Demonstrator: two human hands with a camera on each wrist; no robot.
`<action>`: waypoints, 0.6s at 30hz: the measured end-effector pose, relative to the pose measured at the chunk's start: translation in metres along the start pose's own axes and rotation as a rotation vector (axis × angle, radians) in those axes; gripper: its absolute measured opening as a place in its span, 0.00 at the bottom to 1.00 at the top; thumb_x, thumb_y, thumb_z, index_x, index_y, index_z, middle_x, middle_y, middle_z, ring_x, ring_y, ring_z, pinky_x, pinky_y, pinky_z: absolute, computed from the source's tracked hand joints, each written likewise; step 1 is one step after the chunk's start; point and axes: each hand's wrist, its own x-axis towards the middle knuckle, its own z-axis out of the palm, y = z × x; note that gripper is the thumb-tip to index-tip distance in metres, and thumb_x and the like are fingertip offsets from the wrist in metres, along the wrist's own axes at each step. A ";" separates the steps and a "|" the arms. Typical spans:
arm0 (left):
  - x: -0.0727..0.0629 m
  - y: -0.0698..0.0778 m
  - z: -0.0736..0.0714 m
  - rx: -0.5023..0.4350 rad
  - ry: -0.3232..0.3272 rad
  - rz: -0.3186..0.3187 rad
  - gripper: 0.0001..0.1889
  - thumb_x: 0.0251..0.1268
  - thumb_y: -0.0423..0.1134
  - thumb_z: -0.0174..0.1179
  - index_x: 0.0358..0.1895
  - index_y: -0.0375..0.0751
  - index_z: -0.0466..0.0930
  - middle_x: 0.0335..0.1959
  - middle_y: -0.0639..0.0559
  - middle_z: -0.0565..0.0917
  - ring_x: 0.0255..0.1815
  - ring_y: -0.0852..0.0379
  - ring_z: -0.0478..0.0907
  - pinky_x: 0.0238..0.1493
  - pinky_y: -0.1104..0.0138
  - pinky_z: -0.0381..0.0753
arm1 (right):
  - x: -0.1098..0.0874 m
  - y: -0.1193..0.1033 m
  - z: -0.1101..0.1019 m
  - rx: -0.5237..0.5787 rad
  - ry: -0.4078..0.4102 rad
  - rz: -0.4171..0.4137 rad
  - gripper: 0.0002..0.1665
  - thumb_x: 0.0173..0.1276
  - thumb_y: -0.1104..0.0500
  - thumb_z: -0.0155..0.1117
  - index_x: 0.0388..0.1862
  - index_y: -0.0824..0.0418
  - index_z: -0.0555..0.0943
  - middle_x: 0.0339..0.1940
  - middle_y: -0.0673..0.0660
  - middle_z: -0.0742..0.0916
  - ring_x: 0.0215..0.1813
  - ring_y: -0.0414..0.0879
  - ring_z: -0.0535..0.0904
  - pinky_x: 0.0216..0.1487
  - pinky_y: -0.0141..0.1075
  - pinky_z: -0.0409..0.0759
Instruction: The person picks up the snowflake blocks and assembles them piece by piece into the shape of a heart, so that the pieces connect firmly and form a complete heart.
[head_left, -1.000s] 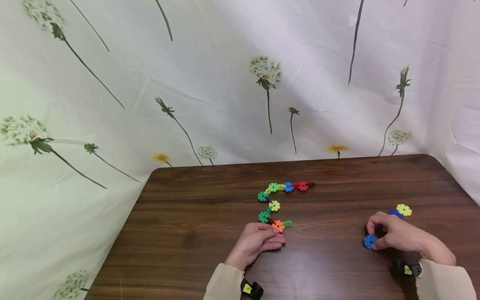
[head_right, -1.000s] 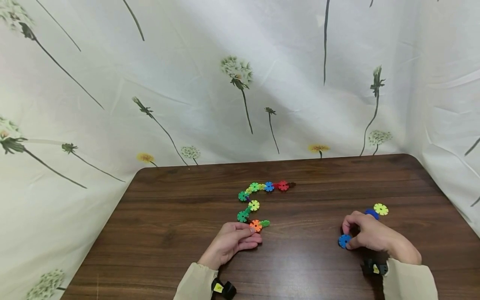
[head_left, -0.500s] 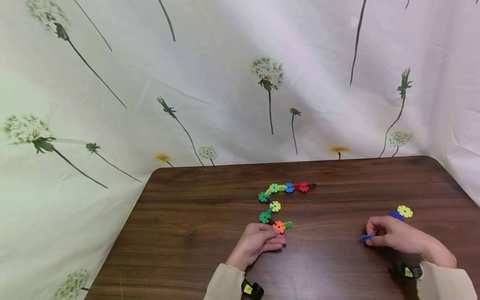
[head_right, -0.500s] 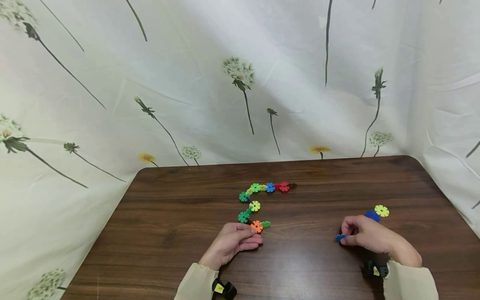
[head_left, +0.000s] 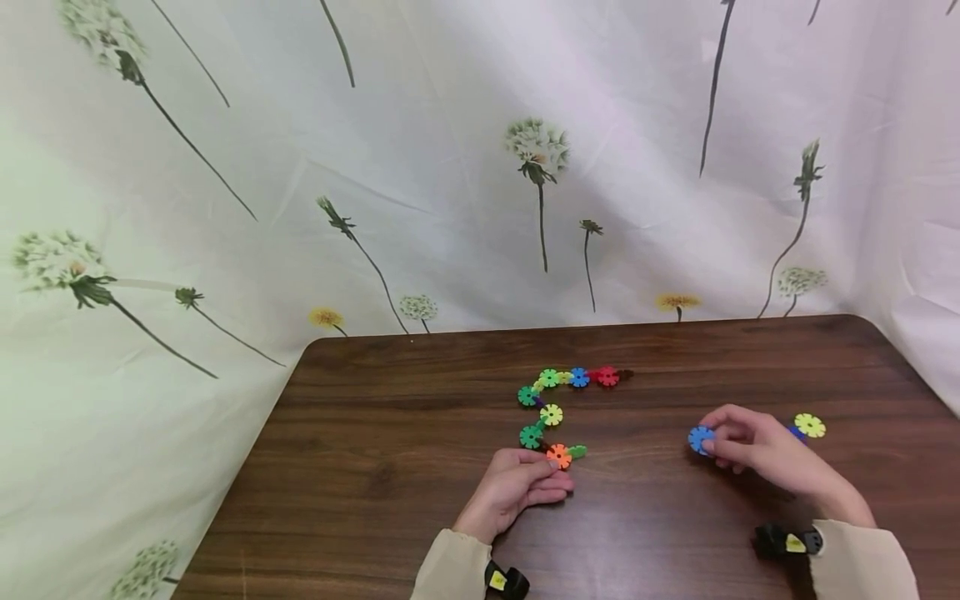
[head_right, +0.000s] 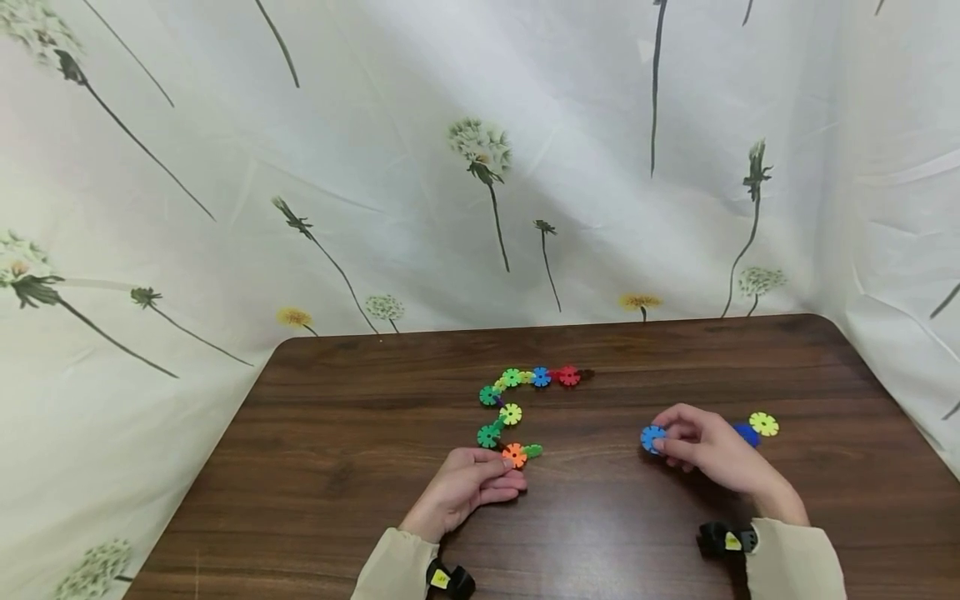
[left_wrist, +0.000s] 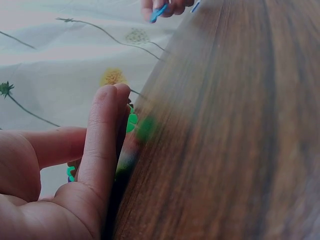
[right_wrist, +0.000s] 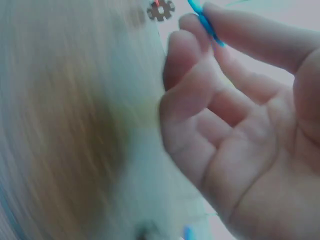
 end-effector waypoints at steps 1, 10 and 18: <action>0.000 0.000 0.000 0.000 -0.001 0.001 0.13 0.69 0.30 0.54 0.51 0.22 0.76 0.40 0.33 0.87 0.38 0.52 0.87 0.43 0.62 0.86 | 0.002 0.000 0.003 0.042 0.003 0.014 0.20 0.72 0.56 0.59 0.54 0.69 0.72 0.30 0.54 0.85 0.30 0.45 0.80 0.30 0.36 0.81; 0.000 0.000 0.000 0.004 -0.003 0.001 0.12 0.70 0.29 0.53 0.50 0.22 0.77 0.38 0.34 0.87 0.37 0.53 0.87 0.42 0.63 0.86 | 0.029 -0.007 0.041 0.435 -0.017 0.108 0.19 0.71 0.56 0.60 0.52 0.67 0.70 0.33 0.51 0.87 0.33 0.41 0.82 0.34 0.35 0.84; 0.000 0.001 0.001 0.004 -0.001 -0.003 0.12 0.69 0.29 0.53 0.48 0.22 0.78 0.37 0.35 0.87 0.36 0.53 0.87 0.42 0.63 0.86 | 0.048 -0.021 0.072 0.510 -0.006 0.150 0.22 0.69 0.56 0.63 0.53 0.70 0.70 0.33 0.54 0.87 0.34 0.42 0.84 0.35 0.34 0.85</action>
